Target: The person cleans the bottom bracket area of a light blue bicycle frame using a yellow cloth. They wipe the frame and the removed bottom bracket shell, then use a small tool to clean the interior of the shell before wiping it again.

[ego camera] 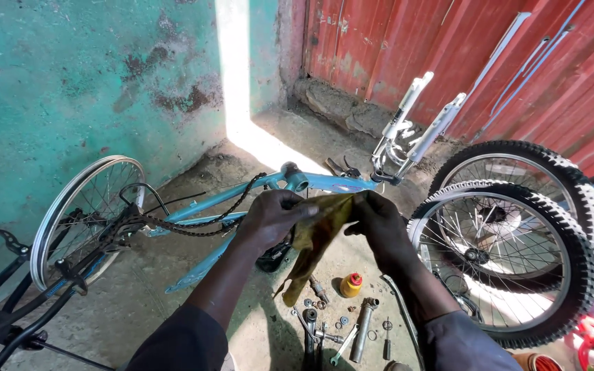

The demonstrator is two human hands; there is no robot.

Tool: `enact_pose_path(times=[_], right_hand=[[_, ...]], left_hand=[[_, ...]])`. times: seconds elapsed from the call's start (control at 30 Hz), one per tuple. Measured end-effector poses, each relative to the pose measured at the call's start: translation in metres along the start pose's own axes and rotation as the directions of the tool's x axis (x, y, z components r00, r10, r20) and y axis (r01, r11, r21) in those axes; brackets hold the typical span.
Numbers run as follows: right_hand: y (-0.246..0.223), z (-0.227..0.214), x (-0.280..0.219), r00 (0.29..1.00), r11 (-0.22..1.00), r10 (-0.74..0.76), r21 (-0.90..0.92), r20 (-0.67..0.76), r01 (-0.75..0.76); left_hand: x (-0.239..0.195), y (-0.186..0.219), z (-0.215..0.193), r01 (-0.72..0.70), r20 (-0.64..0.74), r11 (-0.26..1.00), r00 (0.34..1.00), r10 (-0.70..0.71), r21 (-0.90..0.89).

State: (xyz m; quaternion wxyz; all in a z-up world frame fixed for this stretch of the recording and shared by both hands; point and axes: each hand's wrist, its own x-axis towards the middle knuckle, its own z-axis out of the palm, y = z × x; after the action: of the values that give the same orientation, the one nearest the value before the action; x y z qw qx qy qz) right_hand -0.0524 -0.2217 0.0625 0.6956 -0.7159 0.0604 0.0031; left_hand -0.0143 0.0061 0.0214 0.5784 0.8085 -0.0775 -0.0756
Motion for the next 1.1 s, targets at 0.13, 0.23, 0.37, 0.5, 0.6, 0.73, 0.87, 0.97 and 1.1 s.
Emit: enact_pose_path(times=[0.13, 0.23, 0.37, 0.5, 0.6, 0.73, 0.87, 0.97, 1.1], right_hand=[[0.003, -0.005, 0.003, 0.998, 0.999, -0.044, -0.001, -0.054, 0.044], [0.006, -0.014, 0.004, 0.993, 0.958, -0.114, -0.269, -0.035, 0.101], [0.008, -0.015, 0.005, 0.989, 0.938, 0.134, 0.312, 0.068, -0.149], [0.031, -0.014, -0.010, 0.848, 0.824, 0.314, 0.322, 0.426, -0.467], [0.083, -0.018, 0.004, 0.801, 0.794, 0.106, 0.434, 0.589, -0.425], [0.078, -0.010, 0.017, 0.832, 0.843, 0.114, 0.390, 0.543, -0.370], [0.077, 0.006, 0.027, 0.899, 0.920, 0.113, 0.298, 0.423, -0.255], [0.081, 0.025, 0.028, 0.940, 0.955, 0.101, 0.232, 0.325, -0.183], [0.081, 0.051, 0.035, 0.982, 0.992, 0.051, 0.106, 0.181, -0.071]], left_hand=[[0.013, -0.022, 0.000, -0.023, 0.020, 0.994, 0.999, 0.025, -0.109], [0.013, -0.017, 0.001, -0.046, -0.032, 0.962, 0.999, 0.039, -0.270], [0.016, -0.010, 0.007, -0.139, -0.023, 0.926, 0.990, 0.140, -0.350], [0.013, 0.005, 0.009, -0.257, -0.132, 0.942, 0.963, 0.233, -0.214], [0.017, 0.002, 0.007, -0.247, -0.229, 0.969, 0.941, 0.248, 0.034], [0.017, 0.000, 0.023, -0.164, -0.224, 0.980, 0.957, 0.185, 0.111], [0.012, 0.000, 0.026, 0.017, -0.215, 0.956, 0.975, 0.048, 0.294], [0.023, -0.023, 0.022, 0.129, -0.188, 0.862, 0.981, -0.040, 0.490], [0.036, -0.062, 0.019, 0.237, -0.195, 0.545, 0.972, -0.135, 0.804]])
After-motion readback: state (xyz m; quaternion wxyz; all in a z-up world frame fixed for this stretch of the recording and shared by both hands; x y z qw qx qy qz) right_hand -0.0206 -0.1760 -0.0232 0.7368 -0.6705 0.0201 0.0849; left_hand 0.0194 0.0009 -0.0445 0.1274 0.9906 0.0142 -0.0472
